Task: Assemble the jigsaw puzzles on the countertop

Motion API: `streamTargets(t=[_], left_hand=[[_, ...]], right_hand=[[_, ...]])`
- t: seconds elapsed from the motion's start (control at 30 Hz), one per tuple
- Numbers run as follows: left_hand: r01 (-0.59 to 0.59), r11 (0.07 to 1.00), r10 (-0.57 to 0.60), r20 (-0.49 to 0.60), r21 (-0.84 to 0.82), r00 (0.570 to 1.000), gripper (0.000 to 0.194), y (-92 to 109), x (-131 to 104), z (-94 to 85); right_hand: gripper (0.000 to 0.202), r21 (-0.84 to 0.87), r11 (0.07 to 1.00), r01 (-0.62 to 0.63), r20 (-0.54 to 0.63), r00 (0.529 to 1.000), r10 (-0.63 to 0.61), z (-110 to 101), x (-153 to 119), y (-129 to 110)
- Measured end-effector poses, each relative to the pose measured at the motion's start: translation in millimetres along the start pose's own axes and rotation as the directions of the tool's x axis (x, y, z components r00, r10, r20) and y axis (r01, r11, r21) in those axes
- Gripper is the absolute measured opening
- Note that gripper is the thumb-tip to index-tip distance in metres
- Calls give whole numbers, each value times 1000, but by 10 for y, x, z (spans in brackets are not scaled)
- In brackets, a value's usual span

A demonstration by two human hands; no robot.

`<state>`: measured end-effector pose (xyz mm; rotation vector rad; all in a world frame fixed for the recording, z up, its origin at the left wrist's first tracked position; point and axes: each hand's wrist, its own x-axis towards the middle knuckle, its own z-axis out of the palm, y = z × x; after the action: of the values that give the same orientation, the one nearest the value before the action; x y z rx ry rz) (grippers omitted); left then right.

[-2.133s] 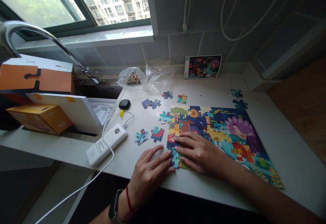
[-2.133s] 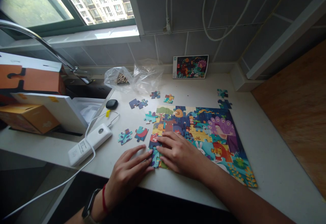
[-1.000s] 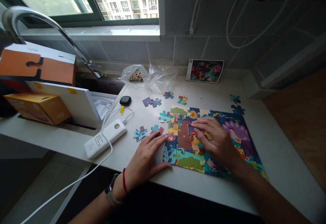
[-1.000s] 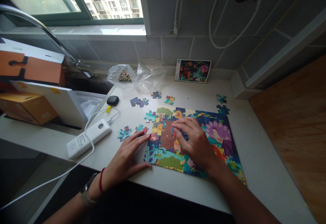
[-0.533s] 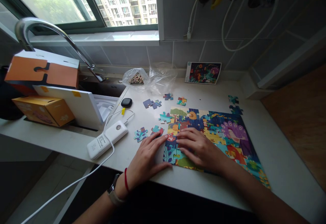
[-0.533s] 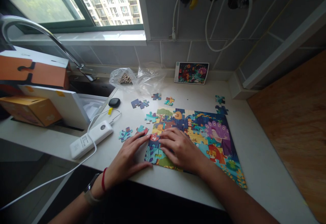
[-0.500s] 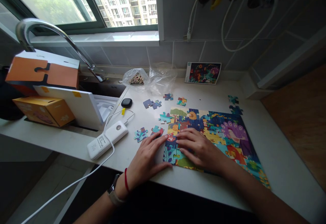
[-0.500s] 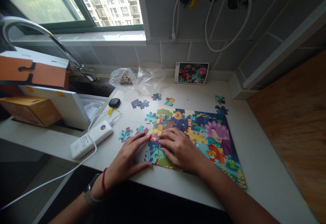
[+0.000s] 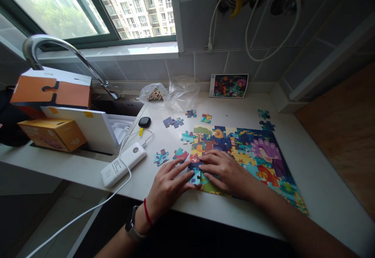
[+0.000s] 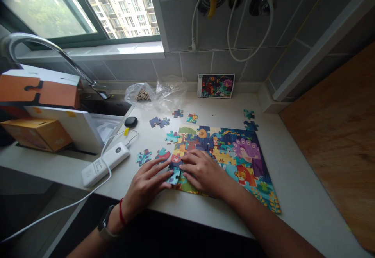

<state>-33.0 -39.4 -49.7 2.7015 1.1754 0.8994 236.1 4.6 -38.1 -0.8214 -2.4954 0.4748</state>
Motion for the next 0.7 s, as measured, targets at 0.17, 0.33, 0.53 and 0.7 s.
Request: streamTargets(t=[0.17, 0.33, 0.53, 0.7], left_hand=[[-110, 994, 110, -27, -23, 994, 21, 20, 112, -65], [-230, 971, 231, 4, -72, 973, 18, -13, 135, -144], [-295, 952, 302, 78, -86, 950, 18, -19, 192, -198], [-395, 913, 404, 91, -98, 910, 27, -72, 249, -271]], right_hand=[[22, -7, 1000, 7, -23, 1000, -7, -19, 6, -14], [22, -20, 1000, 2, -21, 1000, -2, 8, -4, -4], [22, -25, 1000, 4, -20, 1000, -5, 29, -7, 3], [22, -9, 1000, -7, -6, 1000, 7, 7, 1, -9]])
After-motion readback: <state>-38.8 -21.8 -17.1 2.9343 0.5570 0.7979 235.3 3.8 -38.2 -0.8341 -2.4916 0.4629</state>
